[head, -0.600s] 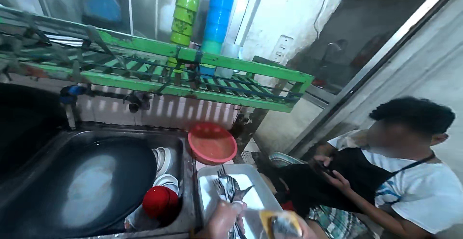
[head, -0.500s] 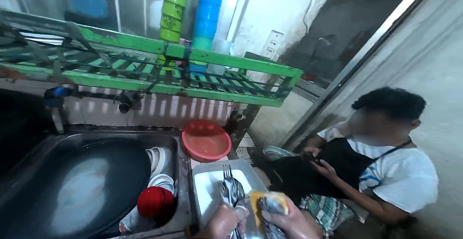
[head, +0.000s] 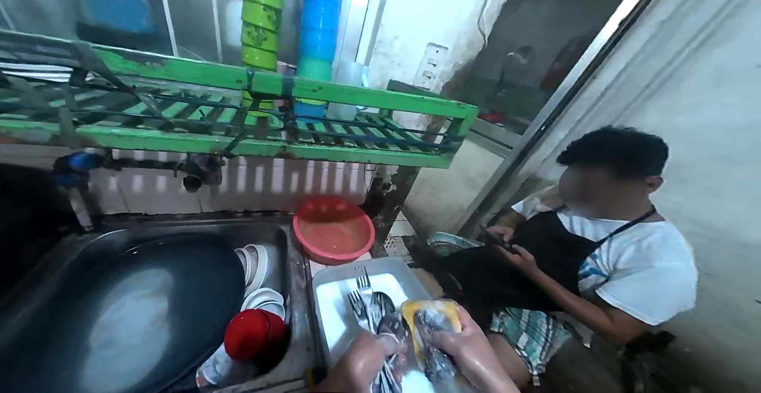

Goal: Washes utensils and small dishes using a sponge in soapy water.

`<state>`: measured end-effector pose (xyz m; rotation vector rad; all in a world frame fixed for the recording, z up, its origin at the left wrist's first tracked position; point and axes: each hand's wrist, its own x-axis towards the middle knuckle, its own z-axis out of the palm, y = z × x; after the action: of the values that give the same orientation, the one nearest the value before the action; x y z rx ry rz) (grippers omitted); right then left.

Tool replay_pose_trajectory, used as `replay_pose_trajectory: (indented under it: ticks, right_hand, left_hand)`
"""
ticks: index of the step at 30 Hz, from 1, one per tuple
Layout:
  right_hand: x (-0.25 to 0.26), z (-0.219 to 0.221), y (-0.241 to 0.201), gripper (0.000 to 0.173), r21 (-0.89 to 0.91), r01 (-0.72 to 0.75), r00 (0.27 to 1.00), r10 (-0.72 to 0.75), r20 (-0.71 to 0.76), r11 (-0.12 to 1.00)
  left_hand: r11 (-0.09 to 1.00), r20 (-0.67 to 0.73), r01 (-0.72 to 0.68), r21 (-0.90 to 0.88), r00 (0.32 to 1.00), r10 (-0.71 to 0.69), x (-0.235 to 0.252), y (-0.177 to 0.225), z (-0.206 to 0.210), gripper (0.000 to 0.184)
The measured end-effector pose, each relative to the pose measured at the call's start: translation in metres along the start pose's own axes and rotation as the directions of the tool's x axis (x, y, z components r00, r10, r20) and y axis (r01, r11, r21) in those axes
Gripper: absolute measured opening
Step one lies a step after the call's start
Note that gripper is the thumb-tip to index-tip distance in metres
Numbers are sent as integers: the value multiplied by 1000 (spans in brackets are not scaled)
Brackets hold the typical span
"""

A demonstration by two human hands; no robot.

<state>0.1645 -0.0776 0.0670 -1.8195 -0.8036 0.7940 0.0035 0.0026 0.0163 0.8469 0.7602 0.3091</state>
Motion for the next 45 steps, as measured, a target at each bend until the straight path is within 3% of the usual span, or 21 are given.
replay_pose_trajectory:
  ticks: [3,5,9,12,16,21,24,26,28,30,31,35,37,40,42,45]
  right_hand:
    - [-7,13,11,69,-25,-13,998,15,53,1000]
    - [-8,20,17,72,-166,-28,993,47,112,986]
    - [19,12,11,69,-416,-26,999,10,-39,909]
    - [23,6,5,74,-371,-24,997,-4,-75,928]
    - [9,22,13,73,-394,18,996,18,87,919]
    - [25,24,14,69,-429,18,999,-33,-27,903]
    - [14,31,16,71,-515,100,989,-30,144,851]
    - [16,30,17,71,-550,89,986,3,165,830]
    - [25,17,8,71,-451,29,1000,-24,16,892]
    - [38,0,-1,75,-236,36,984,-76,-162,971]
    - [43,-8,-7,78,-164,50,980,-80,-184,985]
    - [29,-11,-18,79,-328,75,994,-43,103,942]
    - [20,-6,-16,70,-388,104,988,-51,146,916]
    - [21,-15,-11,63,-283,141,981,-171,-86,949]
    - [36,-23,-3,68,-122,94,967,-119,-226,988]
    - [29,-3,3,73,-3,-18,987,17,-162,1000]
  left_hand:
    - [984,-123,-113,139,984,131,2,-3,1,14]
    - [975,-151,-98,199,980,129,2,-4,0,18]
    - [984,-177,-35,175,982,66,3,-3,2,17]
    - [993,-227,-33,110,972,58,3,-2,0,14]
    - [993,-217,-31,113,975,56,1,-1,0,18]
    - [998,-216,13,64,976,1,3,1,4,11]
    - [998,-240,13,53,971,0,2,3,4,14]
    - [998,-243,32,46,970,-20,2,2,2,6]
    - [1000,-217,6,-1,976,-7,5,-1,2,4]
    - [997,-170,-57,-55,984,47,4,-4,1,7]
    - [993,-122,-90,-73,989,81,3,-4,0,8]
    - [997,121,-72,-15,990,73,-1,0,-2,13]
    - [997,173,-48,64,984,36,-2,1,-1,12]
    - [991,98,-76,108,993,65,-1,-3,-4,8]
    - [988,16,-94,120,996,93,3,-6,-5,14]
    - [994,-65,-66,85,995,72,4,-2,1,4]
